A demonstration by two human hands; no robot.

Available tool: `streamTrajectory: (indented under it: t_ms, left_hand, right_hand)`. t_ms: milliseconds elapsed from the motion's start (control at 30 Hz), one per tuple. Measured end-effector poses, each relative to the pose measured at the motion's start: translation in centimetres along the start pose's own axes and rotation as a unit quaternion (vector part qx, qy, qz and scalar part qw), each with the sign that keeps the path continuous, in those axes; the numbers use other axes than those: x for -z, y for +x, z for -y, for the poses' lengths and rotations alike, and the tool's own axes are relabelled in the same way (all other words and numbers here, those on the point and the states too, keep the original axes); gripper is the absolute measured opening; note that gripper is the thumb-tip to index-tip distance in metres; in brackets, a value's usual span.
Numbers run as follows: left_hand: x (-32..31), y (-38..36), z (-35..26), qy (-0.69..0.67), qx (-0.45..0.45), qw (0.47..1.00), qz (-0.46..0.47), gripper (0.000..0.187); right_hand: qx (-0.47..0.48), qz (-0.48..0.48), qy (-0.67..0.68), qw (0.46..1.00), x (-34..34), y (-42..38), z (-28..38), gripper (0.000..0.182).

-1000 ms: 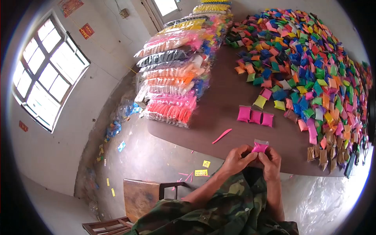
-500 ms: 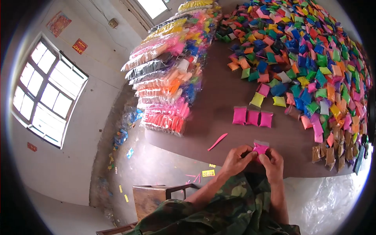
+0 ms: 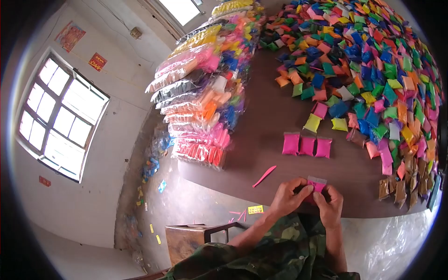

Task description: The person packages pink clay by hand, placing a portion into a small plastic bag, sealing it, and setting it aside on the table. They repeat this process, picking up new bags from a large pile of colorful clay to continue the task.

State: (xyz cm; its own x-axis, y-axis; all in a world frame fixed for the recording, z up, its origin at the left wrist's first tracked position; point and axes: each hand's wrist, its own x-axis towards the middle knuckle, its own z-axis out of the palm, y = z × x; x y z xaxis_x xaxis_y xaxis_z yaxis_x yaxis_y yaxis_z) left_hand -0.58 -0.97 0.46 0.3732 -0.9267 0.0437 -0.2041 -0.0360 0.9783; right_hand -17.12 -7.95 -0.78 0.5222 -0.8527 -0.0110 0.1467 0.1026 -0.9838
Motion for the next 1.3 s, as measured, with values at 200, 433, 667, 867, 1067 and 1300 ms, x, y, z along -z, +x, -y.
streamTrajectory:
  t_ms: [200,433,667,867,1067,1300]
  left_hand:
    - [-0.1,-0.3,-0.8,0.067,-0.016,0.998,-0.007,0.024]
    - [-0.2,-0.3,-0.2,-0.105,0.068,0.992,0.012,0.026]
    - [0.6,-0.3,0.6,-0.026,0.070,0.997,0.005,0.023]
    - [0.5,-0.3,-0.4,-0.049,0.077,0.996,0.019,0.026]
    - [0.5,-0.2,-1.0,-0.074,0.114,0.989,0.052,0.027]
    - [0.1,-0.2,-0.6,-0.054,0.106,0.993,0.017,0.023]
  right_hand:
    - [-0.019,0.002,0.032,0.999,0.0,0.0,0.2,0.017]
    - [-0.013,0.008,0.017,1.000,0.0,-0.4,-0.8,0.013]
    - [-0.014,0.011,0.001,1.000,-0.9,-0.3,0.6,0.017]
    - [0.001,-0.003,-0.029,1.000,-0.2,-0.4,-0.6,0.018]
    - [0.010,-0.029,-0.008,1.000,-0.6,-0.7,-0.7,0.013]
    - [-0.007,-0.015,-0.027,1.000,-0.3,-0.3,0.3,0.016]
